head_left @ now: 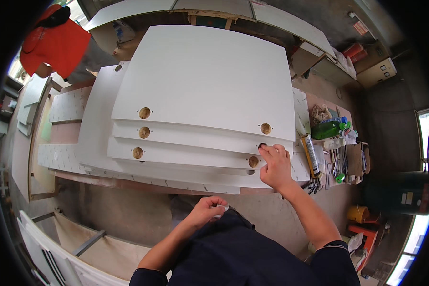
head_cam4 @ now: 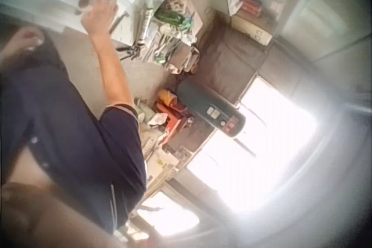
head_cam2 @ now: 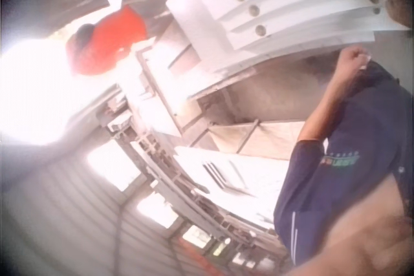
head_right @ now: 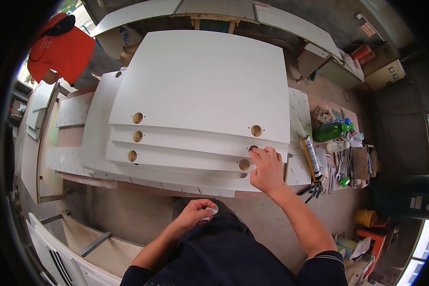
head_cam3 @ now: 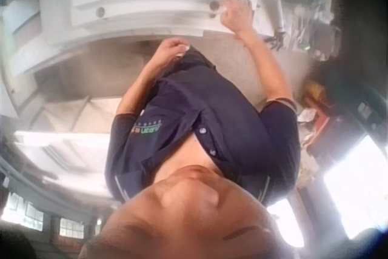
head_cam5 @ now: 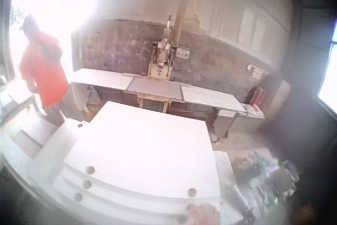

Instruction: The person applies adhesive into circular holes on white boards using a caulking gun, then hammers small round wooden components into those holes and stacks the boards.

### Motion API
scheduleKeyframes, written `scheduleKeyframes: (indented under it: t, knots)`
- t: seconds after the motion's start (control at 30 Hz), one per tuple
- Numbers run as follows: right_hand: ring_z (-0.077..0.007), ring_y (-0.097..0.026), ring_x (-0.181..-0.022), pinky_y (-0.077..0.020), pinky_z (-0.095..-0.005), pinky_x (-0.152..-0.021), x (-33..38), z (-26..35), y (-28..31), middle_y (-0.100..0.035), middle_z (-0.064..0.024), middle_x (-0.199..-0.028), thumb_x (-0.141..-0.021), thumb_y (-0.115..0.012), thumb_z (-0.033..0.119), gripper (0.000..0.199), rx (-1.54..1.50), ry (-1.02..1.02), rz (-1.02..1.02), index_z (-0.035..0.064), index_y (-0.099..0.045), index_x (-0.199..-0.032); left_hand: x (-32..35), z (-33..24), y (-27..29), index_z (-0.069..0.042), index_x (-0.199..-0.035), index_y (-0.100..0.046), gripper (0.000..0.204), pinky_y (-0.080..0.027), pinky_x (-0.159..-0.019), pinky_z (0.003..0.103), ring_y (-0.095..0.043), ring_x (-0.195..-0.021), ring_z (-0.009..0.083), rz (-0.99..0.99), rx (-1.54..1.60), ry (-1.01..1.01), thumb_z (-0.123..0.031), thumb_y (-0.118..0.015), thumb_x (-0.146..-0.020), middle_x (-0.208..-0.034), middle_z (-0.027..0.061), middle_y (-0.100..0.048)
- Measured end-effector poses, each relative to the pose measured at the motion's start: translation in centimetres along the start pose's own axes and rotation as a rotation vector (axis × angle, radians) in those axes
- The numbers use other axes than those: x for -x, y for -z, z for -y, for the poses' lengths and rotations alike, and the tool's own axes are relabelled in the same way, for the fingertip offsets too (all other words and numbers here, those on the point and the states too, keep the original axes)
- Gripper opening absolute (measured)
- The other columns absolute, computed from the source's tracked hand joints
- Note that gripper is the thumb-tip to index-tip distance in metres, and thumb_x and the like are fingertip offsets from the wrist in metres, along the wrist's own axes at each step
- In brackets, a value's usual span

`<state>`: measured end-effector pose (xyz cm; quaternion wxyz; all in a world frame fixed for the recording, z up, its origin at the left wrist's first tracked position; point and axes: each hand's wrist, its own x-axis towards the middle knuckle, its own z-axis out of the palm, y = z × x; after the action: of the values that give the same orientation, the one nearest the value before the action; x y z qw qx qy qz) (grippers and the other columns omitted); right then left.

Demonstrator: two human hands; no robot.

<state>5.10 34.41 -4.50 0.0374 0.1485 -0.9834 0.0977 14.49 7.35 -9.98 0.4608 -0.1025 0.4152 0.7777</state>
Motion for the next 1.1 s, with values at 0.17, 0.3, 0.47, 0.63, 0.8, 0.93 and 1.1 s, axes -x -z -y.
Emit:
scheduleKeyframes:
  t: [0.17,0.3,0.47,0.63,0.8,0.93,1.1]
  knots:
    - [-0.0294,-0.052,-0.110,-0.0431,-0.0410,-0.092,-0.6,1.9,1.1,-0.061,-0.0069,-0.115,-0.070,-0.060,0.006,0.046,-0.014,-0.034,0.003,0.0026,-0.064,-0.115,0.9,-2.7,0.8,-0.003,-0.104,-0.063,0.017,-0.037,-0.053,0.019,-0.048,-0.062,0.0036,0.089,-0.013,-0.046,-0.006,-0.063,-0.087,-0.076,-0.0017,-0.057]
    - [-0.0257,-0.058,-0.101,-0.0478,-0.0356,-0.085,0.0,11.2,1.4,-0.063,-0.0090,-0.107,-0.080,-0.065,0.008,0.031,-0.581,-0.158,-0.033,0.0026,-0.066,-0.111,3.4,-5.6,2.6,-0.004,-0.101,-0.062,0.017,-0.037,-0.059,0.019,-0.047,-0.069,0.0032,0.058,-0.127,-0.314,-0.002,-0.063,-0.085,-0.085,-0.0024,-0.056]
    - [-0.0145,-0.063,-0.084,-0.0493,-0.0280,-0.077,-3.0,21.4,-0.1,-0.067,-0.0066,-0.093,-0.089,-0.063,0.008,0.015,-1.073,-0.301,0.178,0.0017,-0.071,-0.101,7.4,-8.1,6.1,-0.002,-0.099,-0.059,0.018,-0.042,-0.071,0.021,-0.050,-0.082,0.0070,-0.095,-0.329,-0.705,0.003,-0.060,-0.081,-0.100,0.0016,-0.055]
    - [-0.0118,-0.061,-0.080,-0.0504,-0.0267,-0.072,-6.6,26.8,-1.0,-0.066,-0.0053,-0.086,-0.089,-0.066,0.006,0.013,-1.213,-0.463,0.391,-0.0019,-0.068,-0.099,11.1,-9.4,9.1,-0.003,-0.099,-0.056,0.025,-0.048,-0.077,0.028,-0.057,-0.093,0.0188,-0.414,-0.500,-0.914,0.002,-0.062,-0.076,-0.114,0.0126,-0.053]
    - [-0.0104,-0.059,-0.076,-0.0492,-0.0248,-0.066,-8.9,29.5,-2.7,-0.065,-0.0053,-0.084,-0.088,-0.067,0.007,0.011,-1.494,-0.438,0.351,-0.0018,-0.065,-0.094,12.2,-11.6,10.4,-0.003,-0.103,-0.055,0.031,-0.051,-0.070,0.030,-0.060,-0.083,0.0215,-0.526,-0.586,-1.065,0.004,-0.061,-0.073,-0.128,0.0184,-0.050]
    - [-0.0108,-0.057,-0.070,-0.0473,-0.0262,-0.062,-12.2,28.6,-3.2,-0.064,-0.0014,-0.081,-0.086,-0.068,0.007,0.009,-1.273,-0.337,0.242,0.0009,-0.065,-0.092,12.3,-12.8,12.4,-0.002,-0.109,-0.054,0.037,-0.051,-0.068,0.029,-0.060,-0.074,0.0195,-0.478,-0.439,-1.045,0.004,-0.062,-0.073,-0.135,0.0220,-0.048]
    - [-0.0244,-0.060,-0.079,-0.0489,-0.0329,-0.066,-16.4,26.5,-5.2,-0.065,-0.0048,-0.085,-0.079,-0.069,0.004,0.011,-0.235,0.260,-0.084,0.0062,-0.065,-0.090,12.4,-11.5,14.9,-0.002,-0.113,-0.056,0.029,-0.047,-0.059,0.025,-0.056,-0.070,0.0106,-0.328,-0.291,-0.626,-0.002,-0.061,-0.084,-0.111,0.0126,-0.062]
